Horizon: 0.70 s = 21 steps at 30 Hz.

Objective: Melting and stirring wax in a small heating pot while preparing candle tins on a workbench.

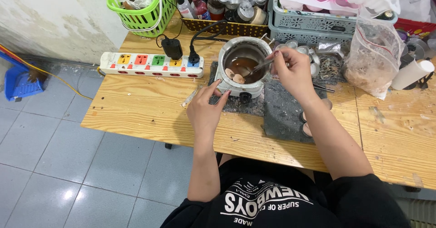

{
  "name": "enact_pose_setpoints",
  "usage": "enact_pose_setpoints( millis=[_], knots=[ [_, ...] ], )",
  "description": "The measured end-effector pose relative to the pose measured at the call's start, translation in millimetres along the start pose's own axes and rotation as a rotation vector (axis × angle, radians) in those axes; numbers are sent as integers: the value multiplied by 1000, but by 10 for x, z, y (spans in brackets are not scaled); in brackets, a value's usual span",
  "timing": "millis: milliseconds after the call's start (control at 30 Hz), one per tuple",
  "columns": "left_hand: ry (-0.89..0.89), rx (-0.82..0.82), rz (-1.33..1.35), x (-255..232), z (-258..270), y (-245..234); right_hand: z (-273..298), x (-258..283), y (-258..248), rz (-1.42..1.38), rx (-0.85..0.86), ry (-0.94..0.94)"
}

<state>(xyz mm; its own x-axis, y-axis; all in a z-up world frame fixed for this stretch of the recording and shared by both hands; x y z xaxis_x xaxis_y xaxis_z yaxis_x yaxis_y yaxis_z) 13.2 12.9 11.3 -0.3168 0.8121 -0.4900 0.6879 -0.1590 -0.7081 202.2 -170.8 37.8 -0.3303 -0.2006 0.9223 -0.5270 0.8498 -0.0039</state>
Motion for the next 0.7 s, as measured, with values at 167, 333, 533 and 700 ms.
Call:
enact_pose_setpoints(
  millis=[167, 333, 533, 700],
  knots=[
    [9, 2, -13, 14, -2, 3, 44, 315, -81, 314, -4, -61],
    [-1, 24, 19, 19, -2, 3, 83, 355, -641, 494, -28, -38],
    [57, -52, 23, 1, -3, -10, 354, -250, -1507, 1019, 116, 198],
    [-3, 2, -11, 8, 7, 7, 537, -540, -1552, 1136, 236, 147]
  ],
)
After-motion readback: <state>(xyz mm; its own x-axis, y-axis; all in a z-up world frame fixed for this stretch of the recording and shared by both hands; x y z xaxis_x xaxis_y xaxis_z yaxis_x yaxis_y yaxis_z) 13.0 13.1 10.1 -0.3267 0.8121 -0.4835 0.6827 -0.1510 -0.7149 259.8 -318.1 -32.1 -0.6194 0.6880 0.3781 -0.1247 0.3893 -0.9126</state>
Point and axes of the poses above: each hand's wrist, its own z-axis away from the middle knuckle, its own y-axis out of the palm, x = y × z, the point moved 2 cm from there along -z, towards the middle knuckle, and after that the axes turned 14 degrees about -z, right-handed, at the moved point
